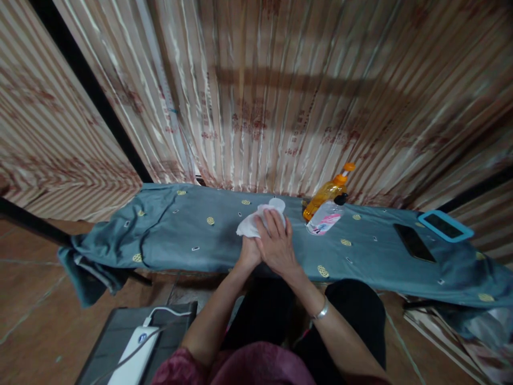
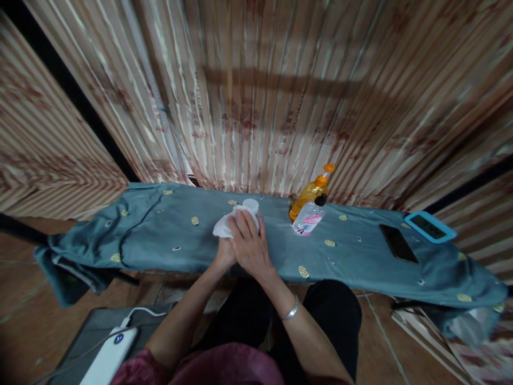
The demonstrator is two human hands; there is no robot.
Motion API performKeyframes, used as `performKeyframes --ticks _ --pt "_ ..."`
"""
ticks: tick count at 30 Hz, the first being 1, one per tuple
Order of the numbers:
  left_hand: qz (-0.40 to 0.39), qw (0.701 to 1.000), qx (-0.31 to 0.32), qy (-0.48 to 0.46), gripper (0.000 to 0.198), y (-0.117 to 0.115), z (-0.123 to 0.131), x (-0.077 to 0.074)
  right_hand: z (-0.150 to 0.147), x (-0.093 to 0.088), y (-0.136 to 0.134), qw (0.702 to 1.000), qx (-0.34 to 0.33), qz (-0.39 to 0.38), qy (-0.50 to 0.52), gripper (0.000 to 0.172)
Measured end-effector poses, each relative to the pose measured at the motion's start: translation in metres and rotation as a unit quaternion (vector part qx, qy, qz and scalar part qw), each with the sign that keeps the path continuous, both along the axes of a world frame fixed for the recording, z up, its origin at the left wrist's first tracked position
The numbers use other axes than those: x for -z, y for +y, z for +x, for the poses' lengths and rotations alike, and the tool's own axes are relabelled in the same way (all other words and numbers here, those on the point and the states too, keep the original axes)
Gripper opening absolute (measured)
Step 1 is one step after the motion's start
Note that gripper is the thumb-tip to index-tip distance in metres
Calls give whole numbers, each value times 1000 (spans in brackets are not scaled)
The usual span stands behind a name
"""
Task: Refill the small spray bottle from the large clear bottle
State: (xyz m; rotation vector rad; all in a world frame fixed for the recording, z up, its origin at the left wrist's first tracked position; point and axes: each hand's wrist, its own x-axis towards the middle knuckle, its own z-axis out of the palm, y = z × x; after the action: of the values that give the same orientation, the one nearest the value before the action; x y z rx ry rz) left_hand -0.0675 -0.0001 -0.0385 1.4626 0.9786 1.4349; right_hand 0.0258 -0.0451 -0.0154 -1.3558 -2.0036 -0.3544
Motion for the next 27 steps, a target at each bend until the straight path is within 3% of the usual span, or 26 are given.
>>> performKeyframes --ticks 4,9,12,14,17,20,22,24,27 --pt "21 1000 17 -12 38 -8 -1 -17 -2 22 -7 991 50 69 100 66" --pt "-5 995 -47 89 59 -8 -7 -21 -9 -3 15 958 5 23 284 61" --pt "2 994 -65 85 81 -6 -12 -19 -6 -17 31 902 -19 -42 430 59" --pt "10 995 -70 70 88 -6 -14 -16 -3 -14 40 845 -31 -114 522 61" --pt "-9 995 -96 37 90 -6 -18 -10 0 9 47 787 -11 -229 573 64" --pt "-27 993 -116 -4 91 -4 -22 -6 2 38 46 780 31 -277 560 56" --pt "-32 994 -96 -38 91 -1 -23 -7 3 53 42 762 39 -288 578 52" --pt "-46 993 -74 -82 89 2 -26 -11 4 60 38 725 44 -305 615 49" --pt "-67 985 -59 -146 82 4 -29 -20 5 59 36 646 12 -312 697 49"
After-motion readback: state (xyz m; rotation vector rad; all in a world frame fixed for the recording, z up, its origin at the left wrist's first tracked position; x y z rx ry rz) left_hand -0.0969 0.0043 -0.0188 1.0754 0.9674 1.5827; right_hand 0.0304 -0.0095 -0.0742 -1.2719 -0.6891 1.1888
